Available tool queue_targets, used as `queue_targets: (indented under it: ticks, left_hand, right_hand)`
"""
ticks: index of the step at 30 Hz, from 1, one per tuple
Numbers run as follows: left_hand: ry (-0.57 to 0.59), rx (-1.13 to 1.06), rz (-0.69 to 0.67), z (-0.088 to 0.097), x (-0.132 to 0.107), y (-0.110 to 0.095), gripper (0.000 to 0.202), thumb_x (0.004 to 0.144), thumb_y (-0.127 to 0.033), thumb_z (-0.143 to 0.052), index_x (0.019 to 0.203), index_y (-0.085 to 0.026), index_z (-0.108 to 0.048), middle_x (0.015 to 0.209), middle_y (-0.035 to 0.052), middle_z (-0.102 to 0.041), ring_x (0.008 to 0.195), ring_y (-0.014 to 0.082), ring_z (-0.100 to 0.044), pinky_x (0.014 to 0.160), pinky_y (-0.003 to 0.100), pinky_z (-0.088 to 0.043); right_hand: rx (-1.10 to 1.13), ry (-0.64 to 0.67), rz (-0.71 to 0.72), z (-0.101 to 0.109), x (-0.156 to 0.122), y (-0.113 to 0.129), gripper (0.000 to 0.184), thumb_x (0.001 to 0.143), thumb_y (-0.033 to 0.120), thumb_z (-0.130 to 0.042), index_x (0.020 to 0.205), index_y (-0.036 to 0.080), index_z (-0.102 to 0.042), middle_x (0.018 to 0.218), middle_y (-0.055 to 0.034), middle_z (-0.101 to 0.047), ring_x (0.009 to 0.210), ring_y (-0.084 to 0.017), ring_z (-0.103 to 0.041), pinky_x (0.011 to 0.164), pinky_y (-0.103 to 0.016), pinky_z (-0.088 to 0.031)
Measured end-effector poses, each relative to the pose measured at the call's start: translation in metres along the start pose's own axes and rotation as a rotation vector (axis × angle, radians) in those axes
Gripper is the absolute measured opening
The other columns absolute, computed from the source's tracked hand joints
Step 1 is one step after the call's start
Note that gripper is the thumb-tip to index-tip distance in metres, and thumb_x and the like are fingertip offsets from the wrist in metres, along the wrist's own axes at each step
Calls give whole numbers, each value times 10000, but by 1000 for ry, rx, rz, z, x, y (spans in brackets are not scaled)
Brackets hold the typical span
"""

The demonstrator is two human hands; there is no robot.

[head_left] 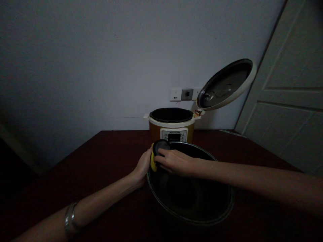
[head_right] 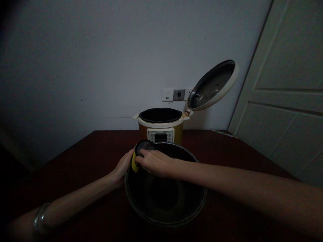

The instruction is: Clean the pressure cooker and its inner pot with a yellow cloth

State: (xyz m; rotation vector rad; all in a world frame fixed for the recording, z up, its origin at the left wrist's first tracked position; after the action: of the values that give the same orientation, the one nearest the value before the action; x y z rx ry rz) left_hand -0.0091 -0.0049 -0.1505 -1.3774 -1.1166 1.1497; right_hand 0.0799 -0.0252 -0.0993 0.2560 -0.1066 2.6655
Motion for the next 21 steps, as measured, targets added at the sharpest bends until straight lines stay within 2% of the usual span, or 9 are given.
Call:
queue_targets:
  ticks: [2, 4, 7, 10, 12, 14, 17, 19, 21]
  left_hand:
    - [4, -73, -9, 2, 1, -1, 417, 851, -426, -467, 1134, -153, -606, 993, 78, -709, 883, 202, -649, 751, 284, -481]
    - [10, -112, -8, 5, 2, -2, 368, 824, -312, -538, 1151, -155, -602, 1032, 75, -703, 936, 195, -637, 830, 289, -458]
    - [40, -106, 12, 5, 2, -3, 360, 827, -221, -520, 1174, -161, -593, 1098, 79, -684, 1000, 198, -618, 912, 319, -422]
    - [35, -98, 14, 5, 3, -3, 358, 844, -203, -483, 1183, -158, -589, 1152, 89, -662, 1036, 207, -606, 941, 343, -410]
    - [19, -100, 13, 6, 3, -2, 365, 847, -203, -477, 1192, -151, -583, 1197, 96, -640, 1061, 214, -596, 950, 351, -409]
    - [10, -107, 7, 6, 3, -1, 371, 843, -200, -482, 1197, -145, -581, 1228, 98, -623, 1076, 217, -591, 955, 352, -410]
    - [-19, -116, 19, 6, 2, -2, 383, 838, -190, -482, 1205, -146, -579, 1224, 95, -627, 1071, 212, -596, 952, 344, -416]
    - [-47, -121, 37, 5, 1, -3, 382, 836, -172, -470, 1199, -141, -585, 1195, 92, -645, 1057, 203, -604, 948, 333, -419]
    - [-63, -126, 40, 4, 0, -5, 375, 833, -159, -459, 1181, -135, -595, 1163, 90, -661, 1042, 197, -610, 942, 323, -421]
  right_hand:
    - [-281, 64, 5, -1, 2, -11, 265, 894, 98, -422, 1099, 89, -590, 1042, -182, -589, 868, -234, -615, 596, -307, -490]
    - [-431, 125, -65, 3, -2, -24, 272, 887, 74, -413, 1073, 78, -612, 1022, -192, -604, 889, -266, -622, 585, -318, -489]
    - [-489, 272, -248, 10, -19, -40, 237, 845, 47, -468, 967, 79, -670, 966, -203, -642, 862, -286, -643, 612, -346, -489]
    - [-470, 457, -377, 10, -40, -42, 174, 789, 58, -558, 889, 81, -699, 882, -204, -675, 829, -301, -658, 652, -383, -484]
    - [-420, 610, -411, 2, -52, -38, 124, 718, 102, -657, 833, 94, -703, 820, -174, -684, 806, -300, -661, 670, -390, -481]
    - [-296, 838, -401, -15, -64, -31, 119, 633, 141, -732, 742, 118, -690, 729, -112, -671, 757, -272, -656, 651, -363, -482]
    - [91, 1174, -307, -43, -81, -9, 92, 638, 193, -717, 650, 139, -643, 582, -4, -585, 615, -192, -614, 554, -286, -470]
    - [310, 1184, -199, -53, -78, 7, 65, 696, 198, -658, 700, 135, -643, 602, 12, -581, 597, -168, -600, 521, -255, -460]
    - [410, 1054, -44, -58, -64, 22, 139, 730, 164, -615, 858, 125, -654, 779, -26, -655, 712, -177, -634, 583, -252, -481]
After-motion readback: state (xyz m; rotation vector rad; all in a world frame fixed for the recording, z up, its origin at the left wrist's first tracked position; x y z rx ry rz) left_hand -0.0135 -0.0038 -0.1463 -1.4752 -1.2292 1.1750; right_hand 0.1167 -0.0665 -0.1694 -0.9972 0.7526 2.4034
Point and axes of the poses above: each hand's wrist, its own x-axis towards the middle knuckle, its own z-axis out of the back of the hand, y = z × x, the point moved 6 cm from there along x, towards the middle knuckle
